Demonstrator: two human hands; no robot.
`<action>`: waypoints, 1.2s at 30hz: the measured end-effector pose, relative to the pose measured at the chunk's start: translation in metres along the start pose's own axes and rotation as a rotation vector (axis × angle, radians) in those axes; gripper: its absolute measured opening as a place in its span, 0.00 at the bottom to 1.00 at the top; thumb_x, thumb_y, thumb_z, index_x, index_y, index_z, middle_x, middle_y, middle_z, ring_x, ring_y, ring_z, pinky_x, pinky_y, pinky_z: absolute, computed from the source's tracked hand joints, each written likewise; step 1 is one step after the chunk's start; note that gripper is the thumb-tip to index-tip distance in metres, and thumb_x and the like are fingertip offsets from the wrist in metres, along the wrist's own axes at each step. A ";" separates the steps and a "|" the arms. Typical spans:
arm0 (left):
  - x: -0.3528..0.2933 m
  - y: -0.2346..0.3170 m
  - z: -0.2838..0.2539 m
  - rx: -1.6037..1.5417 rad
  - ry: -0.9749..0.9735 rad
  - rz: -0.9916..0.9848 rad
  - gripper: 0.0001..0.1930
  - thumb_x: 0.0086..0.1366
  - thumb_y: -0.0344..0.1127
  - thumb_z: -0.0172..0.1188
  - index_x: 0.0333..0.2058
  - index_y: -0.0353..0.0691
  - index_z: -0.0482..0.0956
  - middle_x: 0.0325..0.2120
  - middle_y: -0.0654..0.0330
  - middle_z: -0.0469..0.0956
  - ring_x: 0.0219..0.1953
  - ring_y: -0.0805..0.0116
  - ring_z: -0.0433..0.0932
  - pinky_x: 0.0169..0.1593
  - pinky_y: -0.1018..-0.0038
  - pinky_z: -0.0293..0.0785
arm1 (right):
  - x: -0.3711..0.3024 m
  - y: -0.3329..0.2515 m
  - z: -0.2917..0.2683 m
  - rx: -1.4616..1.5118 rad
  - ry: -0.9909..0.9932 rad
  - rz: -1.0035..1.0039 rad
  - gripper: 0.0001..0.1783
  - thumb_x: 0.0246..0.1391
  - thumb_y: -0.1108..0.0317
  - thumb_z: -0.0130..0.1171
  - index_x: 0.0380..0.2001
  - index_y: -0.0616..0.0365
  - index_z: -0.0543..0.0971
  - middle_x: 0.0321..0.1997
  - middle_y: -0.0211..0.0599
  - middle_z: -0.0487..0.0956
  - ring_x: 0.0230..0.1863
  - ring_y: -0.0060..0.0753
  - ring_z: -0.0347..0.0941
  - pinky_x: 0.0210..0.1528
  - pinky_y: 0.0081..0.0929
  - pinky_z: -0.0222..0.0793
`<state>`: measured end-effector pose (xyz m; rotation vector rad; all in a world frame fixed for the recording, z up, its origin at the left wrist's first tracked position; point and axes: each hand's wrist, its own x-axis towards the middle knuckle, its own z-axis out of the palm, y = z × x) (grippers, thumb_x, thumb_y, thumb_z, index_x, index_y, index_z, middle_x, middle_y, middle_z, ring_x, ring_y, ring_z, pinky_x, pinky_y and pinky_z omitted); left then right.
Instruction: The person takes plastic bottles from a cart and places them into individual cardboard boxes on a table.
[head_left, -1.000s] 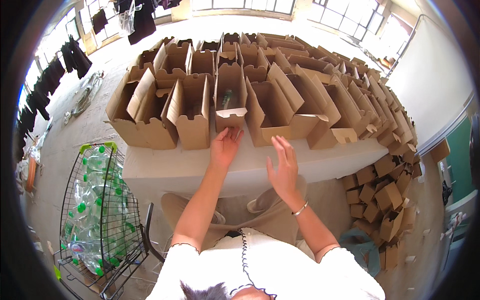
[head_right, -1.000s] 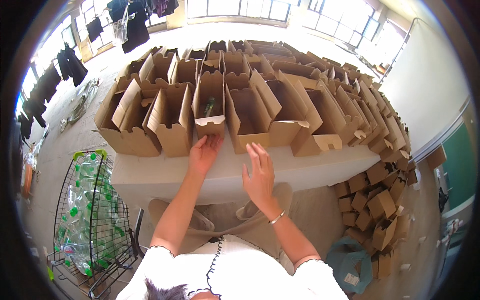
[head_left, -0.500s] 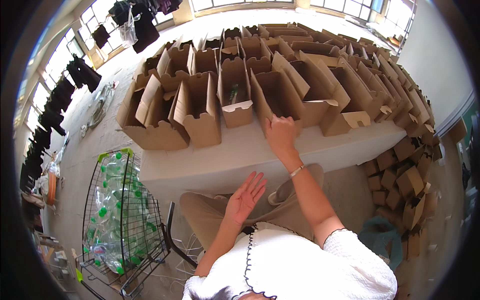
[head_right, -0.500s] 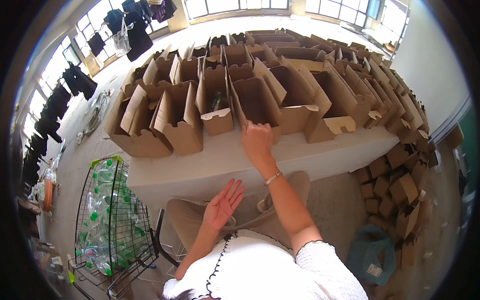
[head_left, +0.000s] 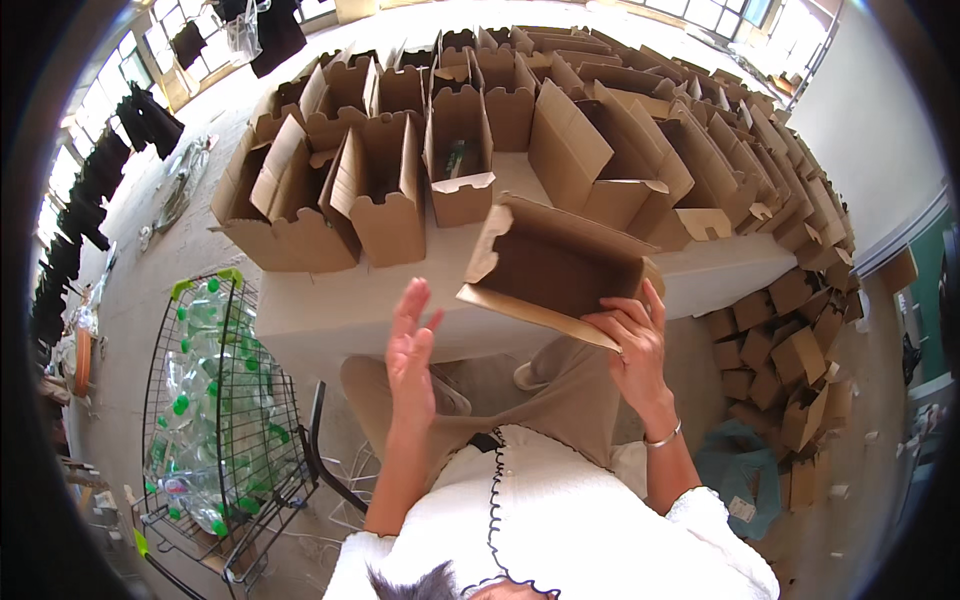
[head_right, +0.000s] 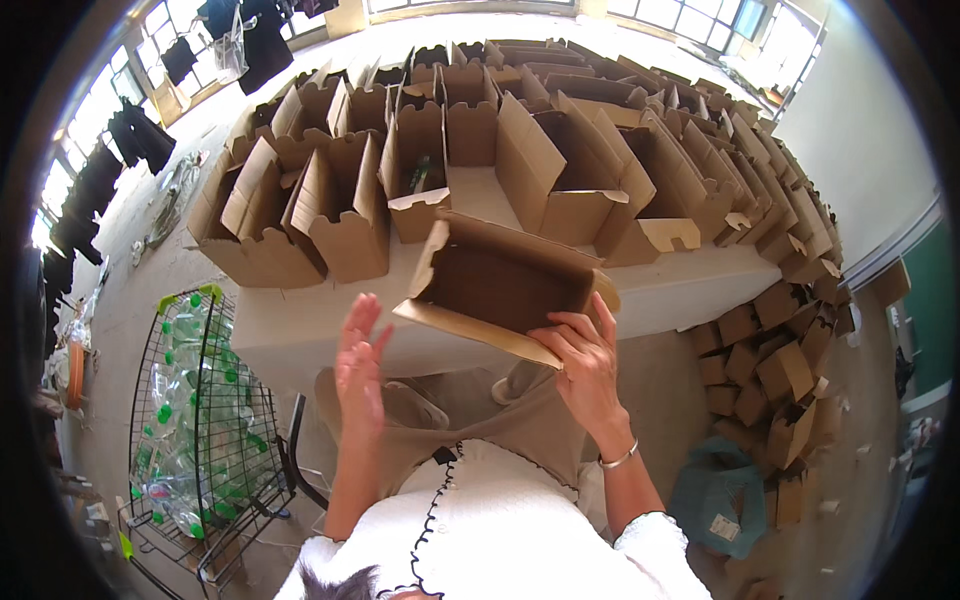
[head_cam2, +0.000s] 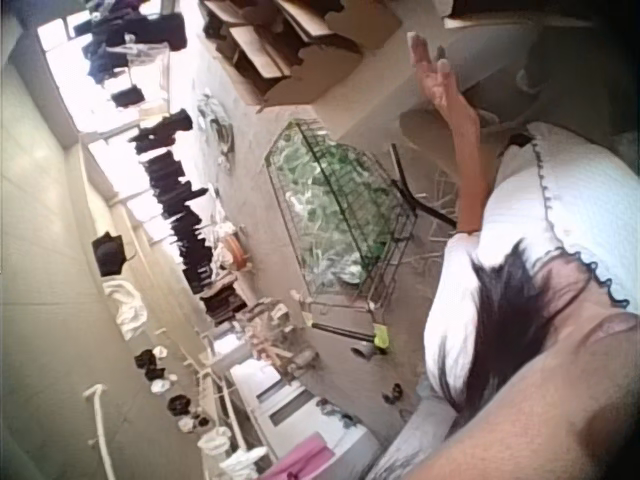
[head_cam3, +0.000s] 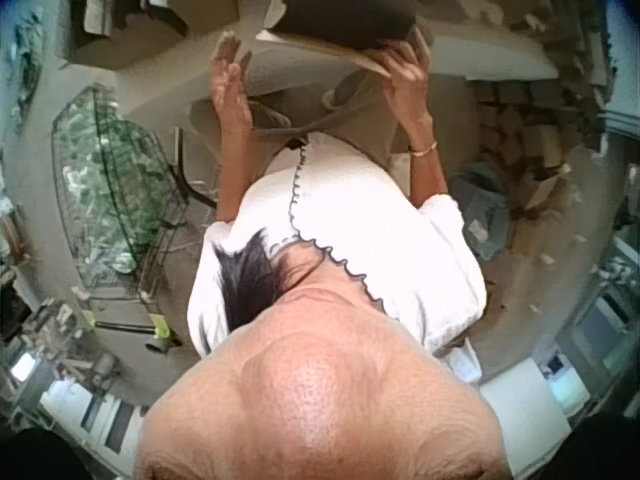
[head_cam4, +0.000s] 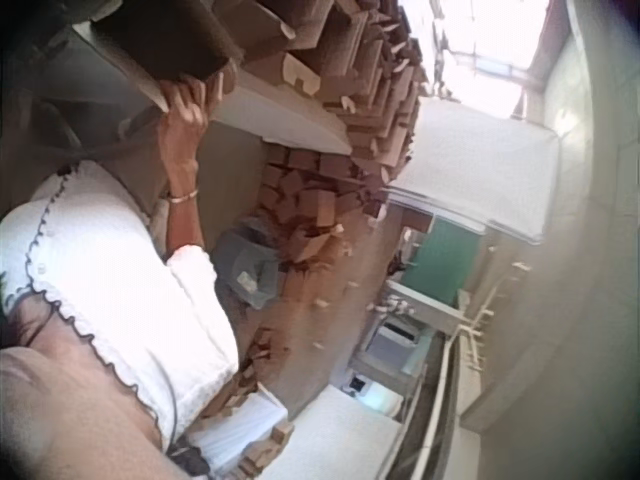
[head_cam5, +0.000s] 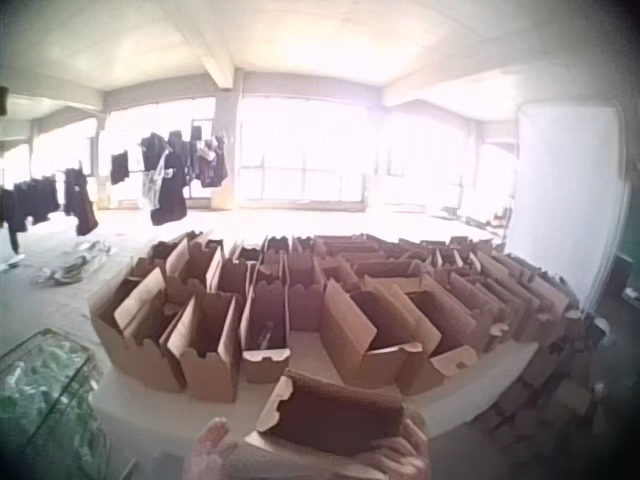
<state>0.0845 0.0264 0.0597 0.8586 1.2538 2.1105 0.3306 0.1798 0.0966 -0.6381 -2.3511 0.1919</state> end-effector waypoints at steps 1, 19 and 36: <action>0.003 0.006 0.000 0.031 0.018 0.079 0.31 0.73 0.42 0.56 0.70 0.36 0.64 0.68 0.52 0.67 0.71 0.60 0.64 0.72 0.58 0.61 | 0.005 0.000 -0.001 0.014 -0.027 -0.031 0.24 0.36 0.86 0.60 0.40 0.55 0.86 0.37 0.31 0.85 0.53 0.36 0.79 0.78 0.54 0.48; 0.035 0.090 0.046 1.015 -0.191 0.606 0.13 0.67 0.26 0.61 0.49 0.35 0.84 0.53 0.52 0.81 0.60 0.53 0.77 0.63 0.61 0.72 | 0.085 0.030 0.087 0.251 -0.225 -0.222 0.18 0.46 0.86 0.62 0.41 0.57 0.82 0.46 0.35 0.81 0.57 0.38 0.73 0.73 0.45 0.57; 0.066 0.020 -0.027 1.450 -0.170 0.050 0.54 0.66 0.71 0.53 0.76 0.35 0.46 0.76 0.43 0.47 0.79 0.52 0.43 0.78 0.50 0.34 | 0.083 0.026 0.092 0.300 -0.230 -0.183 0.19 0.45 0.87 0.62 0.41 0.57 0.81 0.50 0.33 0.82 0.70 0.42 0.67 0.75 0.45 0.58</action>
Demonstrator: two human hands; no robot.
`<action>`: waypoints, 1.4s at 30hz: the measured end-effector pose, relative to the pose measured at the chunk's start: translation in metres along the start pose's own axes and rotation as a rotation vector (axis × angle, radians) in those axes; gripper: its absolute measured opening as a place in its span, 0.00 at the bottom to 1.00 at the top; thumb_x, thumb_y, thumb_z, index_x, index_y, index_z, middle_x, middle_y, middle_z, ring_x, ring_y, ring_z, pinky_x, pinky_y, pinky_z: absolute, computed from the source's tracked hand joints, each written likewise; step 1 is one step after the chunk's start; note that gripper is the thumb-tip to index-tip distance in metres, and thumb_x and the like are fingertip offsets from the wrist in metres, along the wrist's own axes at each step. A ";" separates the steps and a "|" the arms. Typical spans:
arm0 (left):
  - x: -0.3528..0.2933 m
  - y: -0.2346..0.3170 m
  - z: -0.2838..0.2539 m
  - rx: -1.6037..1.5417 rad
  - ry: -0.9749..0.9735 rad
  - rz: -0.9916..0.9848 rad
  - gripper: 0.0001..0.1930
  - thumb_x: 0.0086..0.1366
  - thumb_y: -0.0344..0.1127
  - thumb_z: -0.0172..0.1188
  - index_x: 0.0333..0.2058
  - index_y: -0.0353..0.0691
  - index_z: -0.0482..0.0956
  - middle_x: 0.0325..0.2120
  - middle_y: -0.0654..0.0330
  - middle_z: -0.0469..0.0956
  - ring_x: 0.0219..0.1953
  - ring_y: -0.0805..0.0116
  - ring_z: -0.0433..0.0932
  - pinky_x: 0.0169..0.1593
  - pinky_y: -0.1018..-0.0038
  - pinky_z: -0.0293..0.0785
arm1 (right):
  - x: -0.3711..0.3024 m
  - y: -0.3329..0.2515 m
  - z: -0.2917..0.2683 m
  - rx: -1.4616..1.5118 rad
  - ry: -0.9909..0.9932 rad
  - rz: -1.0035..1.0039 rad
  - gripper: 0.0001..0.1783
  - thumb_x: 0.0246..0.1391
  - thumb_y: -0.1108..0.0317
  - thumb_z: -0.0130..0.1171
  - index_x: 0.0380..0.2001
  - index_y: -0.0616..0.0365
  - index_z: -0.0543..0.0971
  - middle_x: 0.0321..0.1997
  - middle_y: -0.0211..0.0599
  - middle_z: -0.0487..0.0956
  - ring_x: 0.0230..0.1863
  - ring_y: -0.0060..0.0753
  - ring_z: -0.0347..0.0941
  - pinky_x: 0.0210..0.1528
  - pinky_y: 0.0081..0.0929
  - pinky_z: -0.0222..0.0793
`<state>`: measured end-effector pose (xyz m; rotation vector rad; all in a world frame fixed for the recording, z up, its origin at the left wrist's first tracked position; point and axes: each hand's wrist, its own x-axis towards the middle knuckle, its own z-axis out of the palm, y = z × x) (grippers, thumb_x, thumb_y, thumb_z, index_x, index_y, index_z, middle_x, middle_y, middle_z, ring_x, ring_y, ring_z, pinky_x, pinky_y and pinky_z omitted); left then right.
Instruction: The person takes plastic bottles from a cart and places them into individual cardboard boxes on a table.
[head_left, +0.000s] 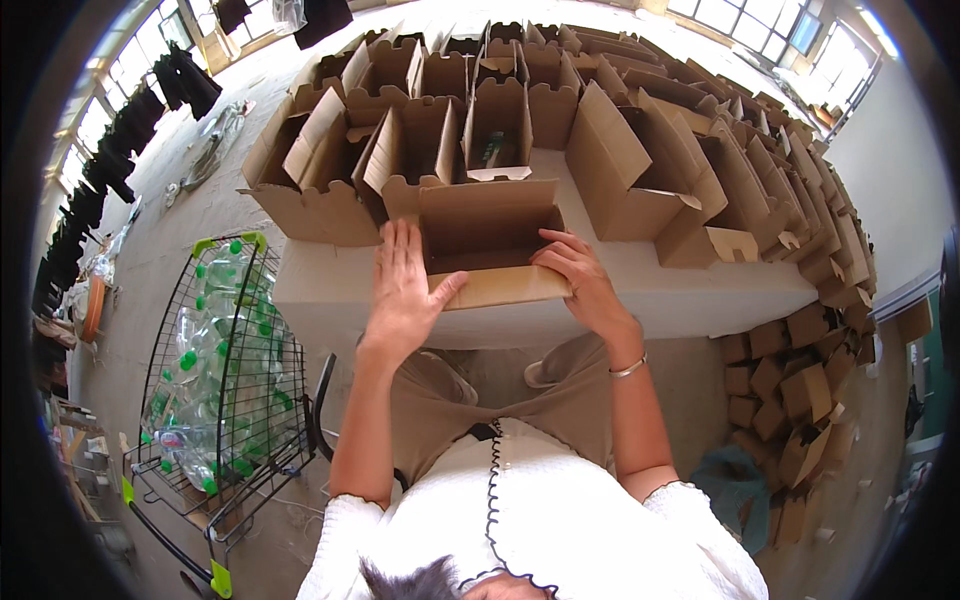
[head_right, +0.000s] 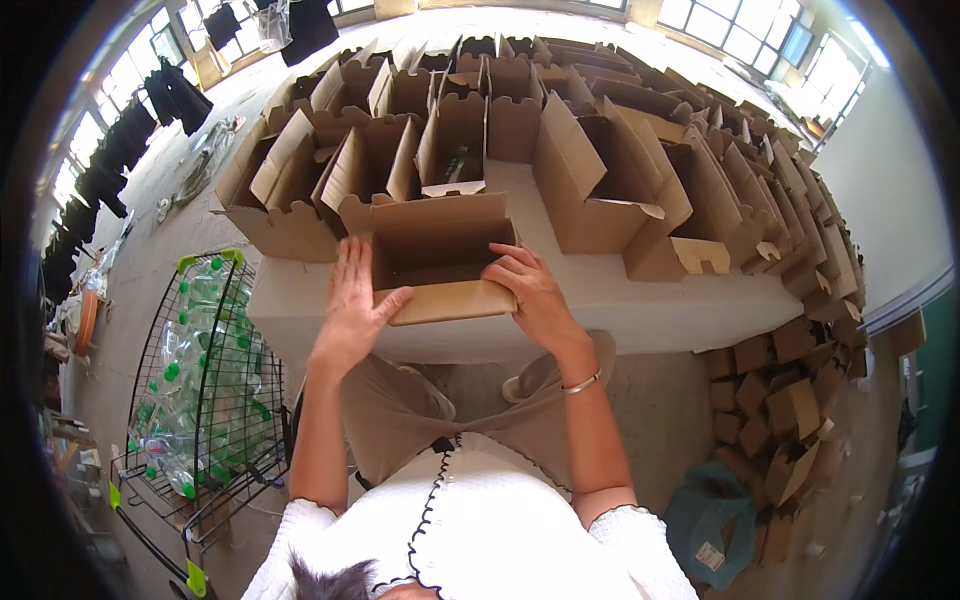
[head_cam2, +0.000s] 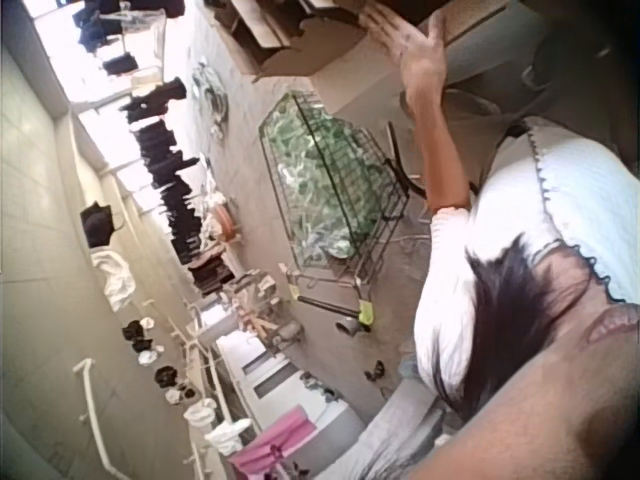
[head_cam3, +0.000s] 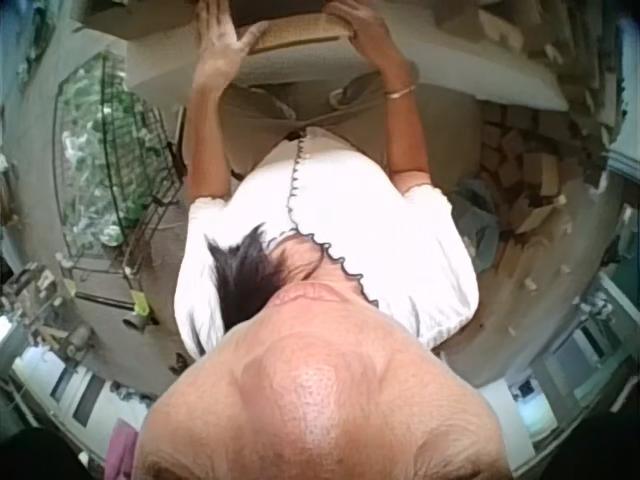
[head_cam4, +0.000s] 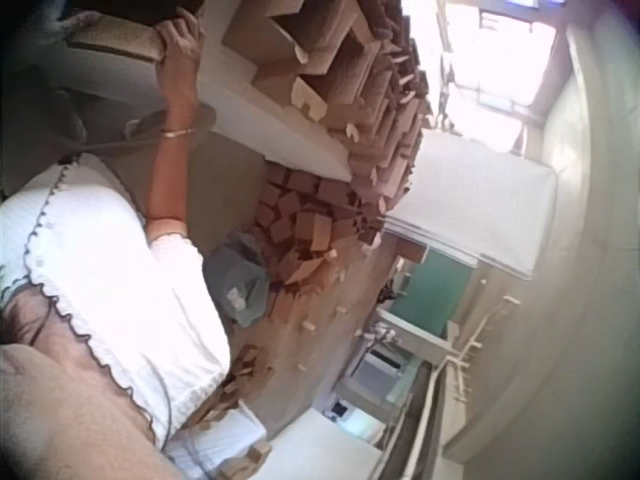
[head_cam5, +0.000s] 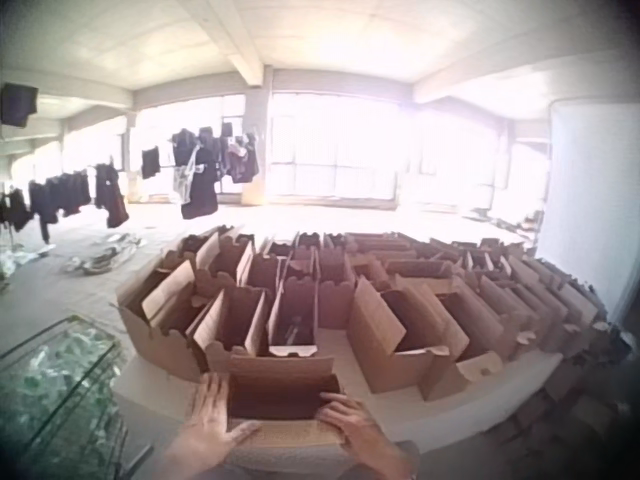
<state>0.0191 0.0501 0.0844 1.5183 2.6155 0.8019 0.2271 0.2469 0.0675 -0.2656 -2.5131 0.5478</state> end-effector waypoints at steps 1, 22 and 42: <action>-0.005 0.000 0.004 -0.064 -0.011 -0.029 0.55 0.66 0.70 0.54 0.76 0.35 0.45 0.76 0.43 0.47 0.79 0.52 0.43 0.79 0.52 0.34 | 0.001 0.000 0.001 0.005 0.009 -0.009 0.18 0.46 0.86 0.62 0.41 0.57 0.81 0.52 0.33 0.82 0.71 0.44 0.67 0.74 0.44 0.59; -0.033 0.016 0.003 -0.192 0.015 0.026 0.50 0.60 0.58 0.70 0.71 0.30 0.61 0.78 0.53 0.45 0.78 0.51 0.45 0.76 0.56 0.49 | -0.022 -0.049 -0.022 0.068 -0.020 0.158 0.26 0.45 0.89 0.54 0.44 0.54 0.87 0.43 0.35 0.86 0.62 0.42 0.76 0.72 0.44 0.62; -0.039 0.010 0.005 -0.189 0.089 0.091 0.54 0.56 0.51 0.74 0.72 0.28 0.56 0.77 0.54 0.49 0.74 0.48 0.54 0.74 0.56 0.54 | 0.050 -0.062 -0.012 -0.338 0.065 -0.072 0.28 0.56 0.74 0.65 0.61 0.47 0.77 0.74 0.33 0.67 0.75 0.41 0.59 0.79 0.54 0.44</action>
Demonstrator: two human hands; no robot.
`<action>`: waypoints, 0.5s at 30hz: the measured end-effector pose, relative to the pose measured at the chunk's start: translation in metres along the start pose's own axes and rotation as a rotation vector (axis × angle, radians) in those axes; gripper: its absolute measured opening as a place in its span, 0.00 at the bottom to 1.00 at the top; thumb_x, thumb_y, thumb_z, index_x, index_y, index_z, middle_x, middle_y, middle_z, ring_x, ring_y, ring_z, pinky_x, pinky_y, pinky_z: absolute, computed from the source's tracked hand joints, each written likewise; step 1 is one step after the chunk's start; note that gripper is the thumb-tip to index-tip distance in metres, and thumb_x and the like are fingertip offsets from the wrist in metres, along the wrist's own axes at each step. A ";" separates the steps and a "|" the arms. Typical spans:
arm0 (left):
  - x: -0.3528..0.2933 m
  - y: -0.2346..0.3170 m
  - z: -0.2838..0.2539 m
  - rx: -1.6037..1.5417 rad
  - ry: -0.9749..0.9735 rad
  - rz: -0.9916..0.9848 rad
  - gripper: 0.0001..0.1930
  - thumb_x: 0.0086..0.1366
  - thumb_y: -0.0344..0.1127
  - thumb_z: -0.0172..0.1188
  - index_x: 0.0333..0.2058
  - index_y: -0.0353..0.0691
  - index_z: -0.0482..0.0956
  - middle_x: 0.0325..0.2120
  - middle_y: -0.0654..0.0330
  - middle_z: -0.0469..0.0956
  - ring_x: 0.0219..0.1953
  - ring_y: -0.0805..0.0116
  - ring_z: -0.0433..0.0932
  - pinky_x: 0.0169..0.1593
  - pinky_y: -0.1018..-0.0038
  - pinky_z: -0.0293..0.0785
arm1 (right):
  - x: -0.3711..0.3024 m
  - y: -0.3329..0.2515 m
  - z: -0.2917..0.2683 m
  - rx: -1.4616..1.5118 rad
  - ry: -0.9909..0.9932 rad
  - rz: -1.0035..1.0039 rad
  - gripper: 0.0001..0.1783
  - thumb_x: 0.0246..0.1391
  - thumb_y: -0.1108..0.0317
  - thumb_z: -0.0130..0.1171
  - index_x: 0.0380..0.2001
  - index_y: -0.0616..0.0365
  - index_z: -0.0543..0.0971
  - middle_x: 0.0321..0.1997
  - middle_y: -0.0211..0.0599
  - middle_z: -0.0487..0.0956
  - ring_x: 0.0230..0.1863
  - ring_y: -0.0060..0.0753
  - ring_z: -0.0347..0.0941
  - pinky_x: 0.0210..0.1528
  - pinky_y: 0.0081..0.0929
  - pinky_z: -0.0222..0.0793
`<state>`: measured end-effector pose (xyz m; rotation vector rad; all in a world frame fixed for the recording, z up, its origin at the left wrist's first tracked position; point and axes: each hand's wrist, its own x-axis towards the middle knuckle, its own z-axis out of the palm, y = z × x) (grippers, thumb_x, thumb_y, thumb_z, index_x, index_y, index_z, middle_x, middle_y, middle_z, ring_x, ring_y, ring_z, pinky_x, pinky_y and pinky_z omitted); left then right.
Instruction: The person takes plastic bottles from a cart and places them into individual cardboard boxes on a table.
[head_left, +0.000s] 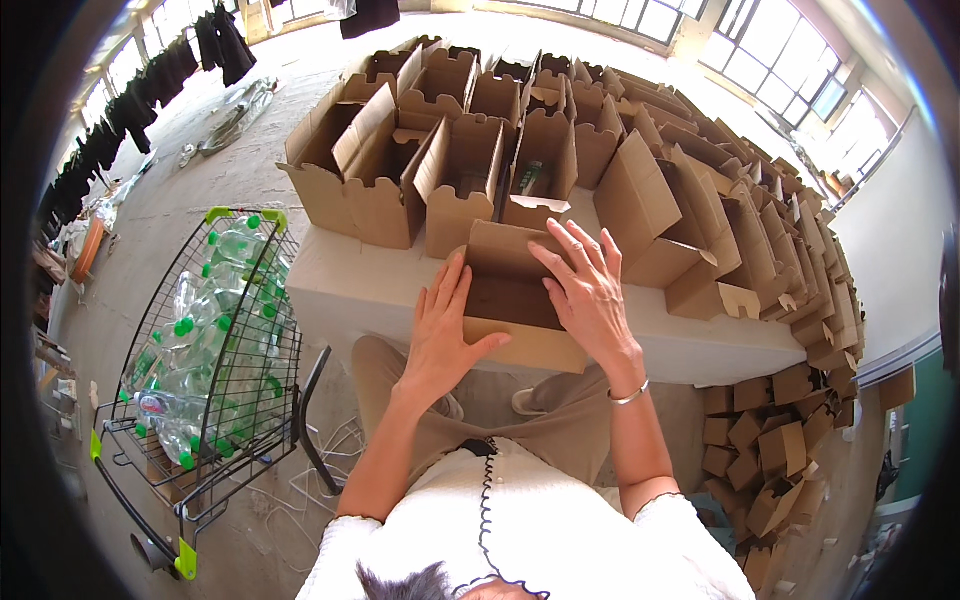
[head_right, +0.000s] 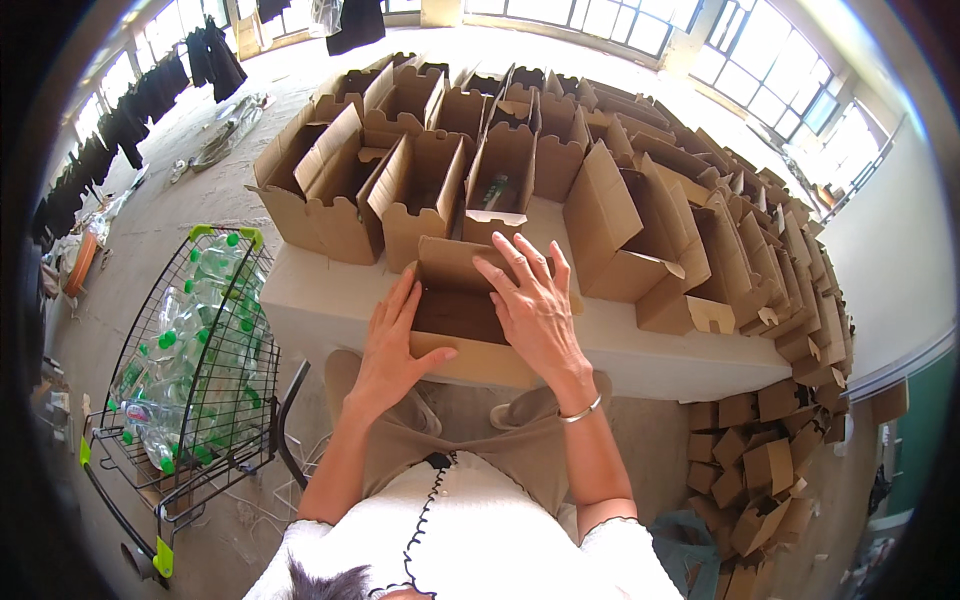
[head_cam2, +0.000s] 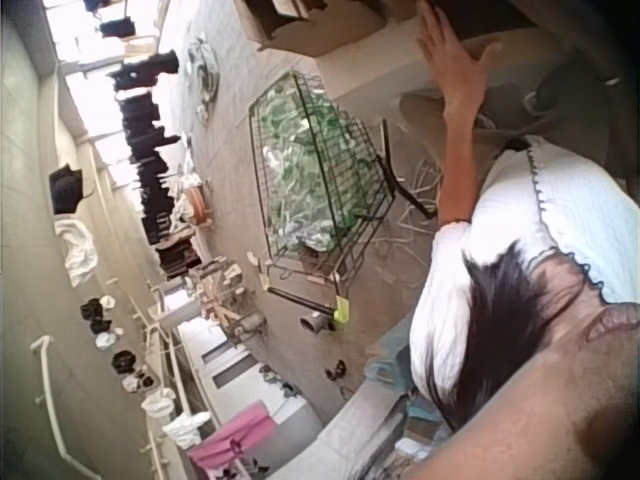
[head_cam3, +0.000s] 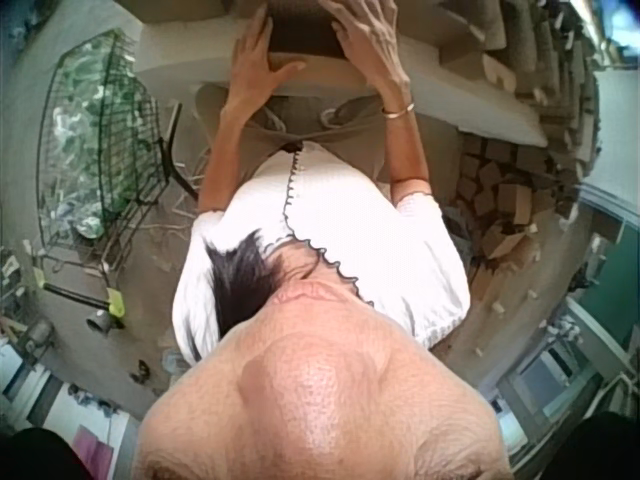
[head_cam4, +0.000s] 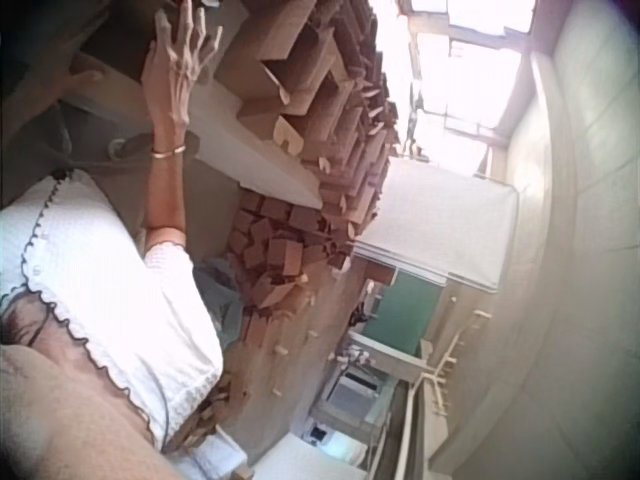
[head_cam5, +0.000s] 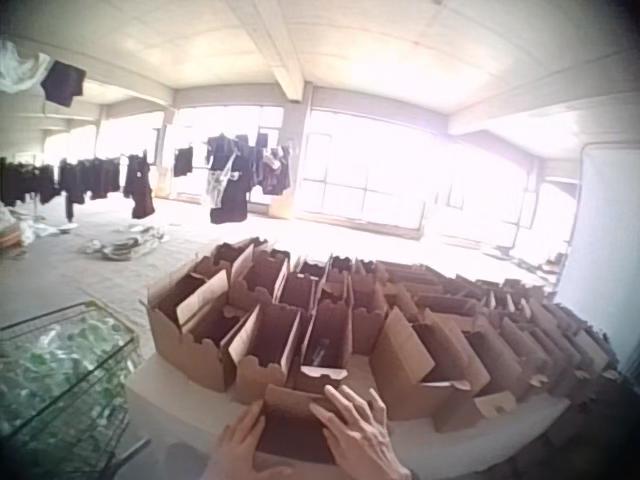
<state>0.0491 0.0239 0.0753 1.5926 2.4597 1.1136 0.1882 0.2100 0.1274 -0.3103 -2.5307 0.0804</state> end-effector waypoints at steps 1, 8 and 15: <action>-0.002 0.000 0.001 0.008 0.011 0.019 0.54 0.56 0.51 0.74 0.72 0.28 0.55 0.77 0.55 0.49 0.74 0.47 0.55 0.74 0.56 0.54 | 0.000 0.000 0.001 -0.011 0.002 0.001 0.29 0.56 0.73 0.66 0.62 0.47 0.77 0.74 0.33 0.67 0.75 0.41 0.59 0.79 0.55 0.43; -0.007 0.002 0.003 -0.047 0.010 -0.018 0.55 0.56 0.53 0.74 0.73 0.32 0.54 0.77 0.55 0.49 0.75 0.51 0.52 0.75 0.56 0.52 | 0.005 0.013 0.016 0.059 -0.075 0.054 0.30 0.58 0.62 0.67 0.64 0.47 0.74 0.72 0.36 0.69 0.72 0.42 0.63 0.76 0.50 0.50; 0.006 -0.008 0.014 -0.041 0.084 0.012 0.54 0.58 0.58 0.72 0.73 0.34 0.56 0.76 0.55 0.52 0.75 0.52 0.53 0.75 0.58 0.52 | 0.017 0.040 0.040 0.129 -0.269 0.109 0.16 0.63 0.62 0.61 0.52 0.53 0.80 0.42 0.43 0.85 0.47 0.49 0.80 0.51 0.44 0.73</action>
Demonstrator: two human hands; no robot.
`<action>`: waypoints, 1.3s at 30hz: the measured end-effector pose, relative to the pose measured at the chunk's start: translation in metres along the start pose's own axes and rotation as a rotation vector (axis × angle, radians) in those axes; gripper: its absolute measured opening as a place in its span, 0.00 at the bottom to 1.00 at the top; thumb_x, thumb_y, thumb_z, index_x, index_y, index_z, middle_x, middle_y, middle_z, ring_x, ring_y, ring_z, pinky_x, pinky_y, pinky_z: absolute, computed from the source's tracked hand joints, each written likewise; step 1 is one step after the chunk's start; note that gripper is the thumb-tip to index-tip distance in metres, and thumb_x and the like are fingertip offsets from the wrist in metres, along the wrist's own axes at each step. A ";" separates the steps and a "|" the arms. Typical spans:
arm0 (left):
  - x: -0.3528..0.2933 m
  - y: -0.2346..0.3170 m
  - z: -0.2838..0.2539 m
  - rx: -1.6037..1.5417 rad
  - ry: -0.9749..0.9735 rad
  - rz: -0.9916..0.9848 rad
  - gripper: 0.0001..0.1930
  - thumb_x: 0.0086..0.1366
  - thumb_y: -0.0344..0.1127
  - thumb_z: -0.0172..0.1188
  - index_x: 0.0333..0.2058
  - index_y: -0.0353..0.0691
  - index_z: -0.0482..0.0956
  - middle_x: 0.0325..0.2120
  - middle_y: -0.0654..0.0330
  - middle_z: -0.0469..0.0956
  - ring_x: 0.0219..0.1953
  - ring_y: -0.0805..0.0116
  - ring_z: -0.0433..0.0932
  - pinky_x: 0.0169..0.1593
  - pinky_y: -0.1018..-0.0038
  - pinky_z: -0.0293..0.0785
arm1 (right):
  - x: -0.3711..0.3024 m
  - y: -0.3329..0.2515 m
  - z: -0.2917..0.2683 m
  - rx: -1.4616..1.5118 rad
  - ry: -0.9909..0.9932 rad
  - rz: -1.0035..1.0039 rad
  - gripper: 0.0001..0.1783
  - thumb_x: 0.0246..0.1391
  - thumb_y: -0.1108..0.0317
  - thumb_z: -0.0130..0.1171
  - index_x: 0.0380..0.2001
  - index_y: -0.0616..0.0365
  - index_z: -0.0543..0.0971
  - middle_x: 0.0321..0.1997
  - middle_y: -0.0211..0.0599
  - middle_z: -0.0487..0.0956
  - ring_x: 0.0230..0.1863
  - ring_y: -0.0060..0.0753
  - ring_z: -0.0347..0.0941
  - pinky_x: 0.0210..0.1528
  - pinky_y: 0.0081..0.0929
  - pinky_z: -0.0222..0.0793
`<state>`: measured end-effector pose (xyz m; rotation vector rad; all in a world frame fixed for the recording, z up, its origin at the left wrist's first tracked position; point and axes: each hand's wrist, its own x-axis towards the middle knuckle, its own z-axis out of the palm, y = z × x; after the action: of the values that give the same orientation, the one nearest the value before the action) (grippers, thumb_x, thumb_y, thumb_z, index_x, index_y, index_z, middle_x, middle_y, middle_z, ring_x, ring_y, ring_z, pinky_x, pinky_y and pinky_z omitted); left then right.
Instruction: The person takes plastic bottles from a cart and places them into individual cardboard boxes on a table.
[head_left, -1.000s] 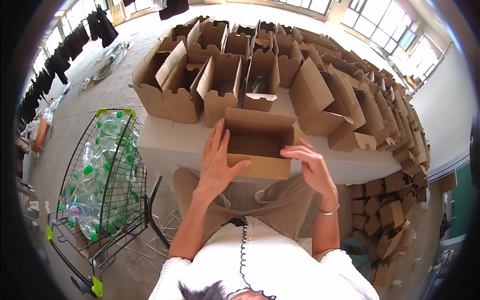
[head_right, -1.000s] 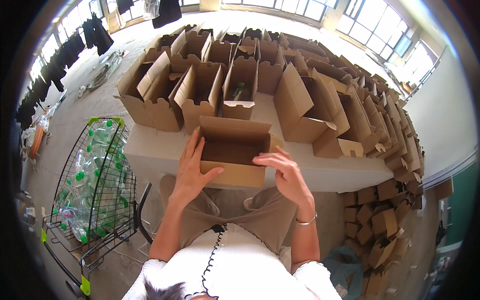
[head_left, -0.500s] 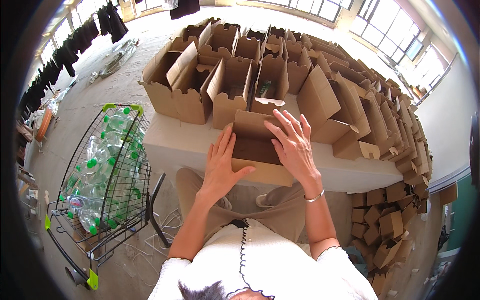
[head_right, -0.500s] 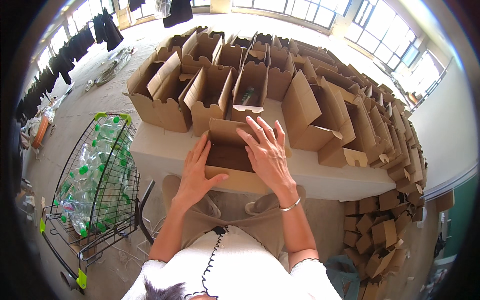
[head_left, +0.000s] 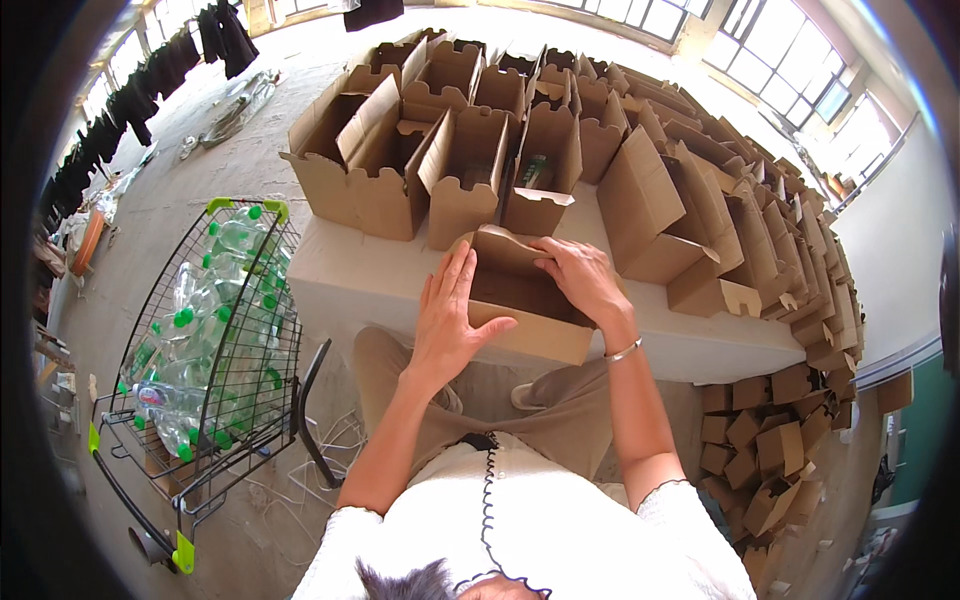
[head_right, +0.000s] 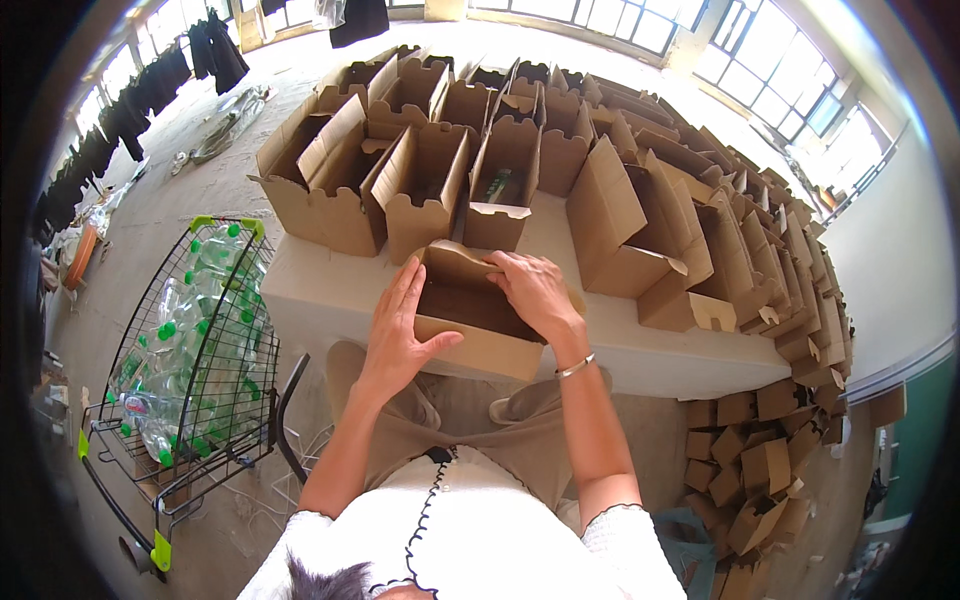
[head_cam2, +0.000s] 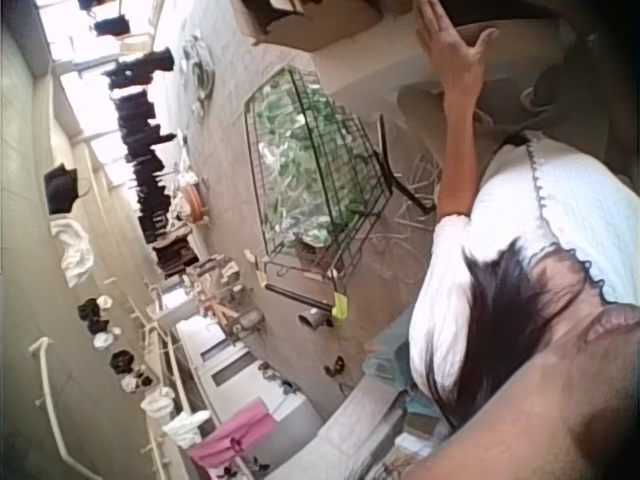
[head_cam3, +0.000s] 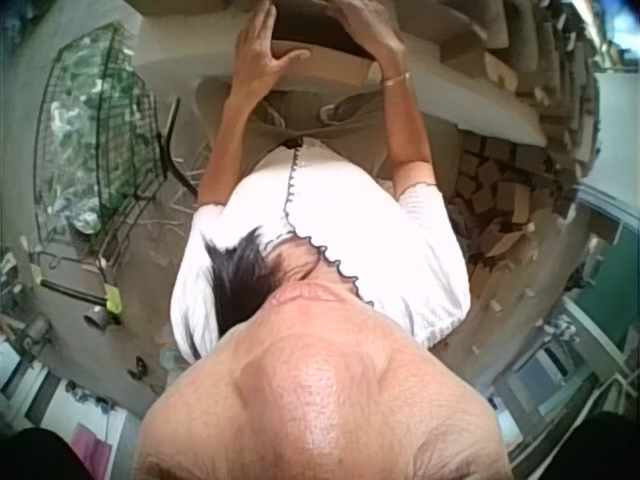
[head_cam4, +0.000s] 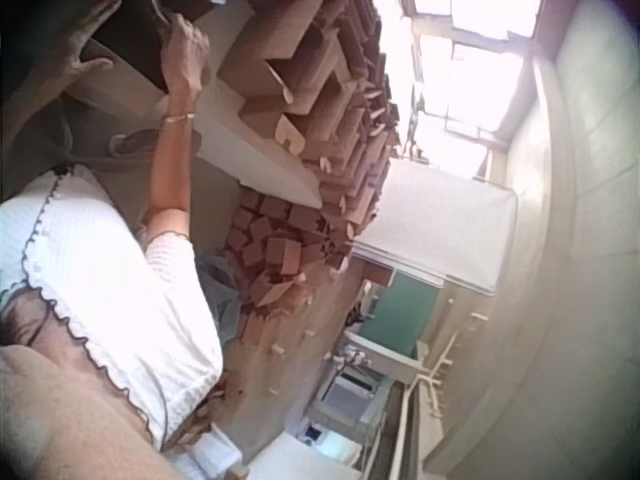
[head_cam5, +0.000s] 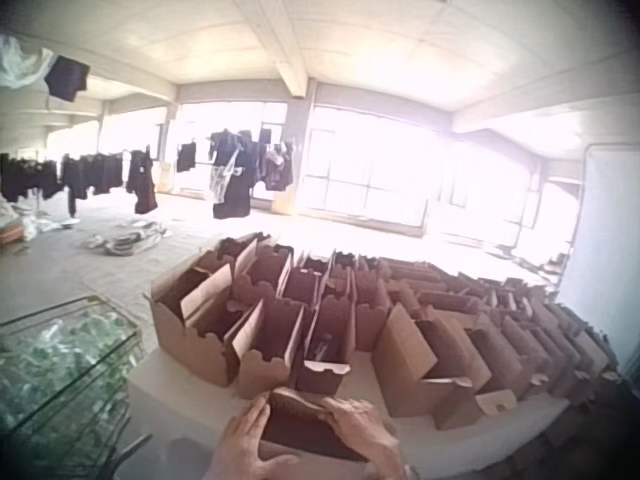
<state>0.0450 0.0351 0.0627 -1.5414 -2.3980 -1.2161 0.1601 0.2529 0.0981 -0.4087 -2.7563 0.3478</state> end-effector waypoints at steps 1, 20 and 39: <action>0.003 -0.001 0.001 -0.016 0.011 0.003 0.53 0.58 0.58 0.71 0.73 0.34 0.56 0.76 0.54 0.53 0.75 0.52 0.54 0.75 0.58 0.52 | 0.004 0.005 0.001 0.019 -0.023 -0.007 0.15 0.63 0.62 0.62 0.51 0.54 0.80 0.40 0.44 0.85 0.45 0.50 0.81 0.49 0.44 0.74; 0.021 -0.002 0.030 0.118 0.220 0.011 0.50 0.51 0.57 0.76 0.68 0.36 0.67 0.71 0.54 0.61 0.69 0.51 0.64 0.72 0.57 0.59 | -0.032 0.028 -0.024 0.289 0.006 0.106 0.53 0.43 0.51 0.80 0.72 0.47 0.66 0.78 0.43 0.59 0.79 0.51 0.51 0.77 0.47 0.54; 0.006 -0.019 0.030 -0.491 0.181 -0.066 0.61 0.54 0.32 0.77 0.77 0.46 0.40 0.75 0.47 0.53 0.75 0.50 0.56 0.74 0.62 0.56 | -0.034 0.028 0.006 0.350 0.128 0.040 0.53 0.30 0.63 0.85 0.65 0.51 0.74 0.76 0.42 0.60 0.75 0.49 0.58 0.75 0.44 0.61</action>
<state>0.0374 0.0548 0.0336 -1.3735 -2.1530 -1.9764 0.1954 0.2672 0.0750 -0.3794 -2.4986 0.7703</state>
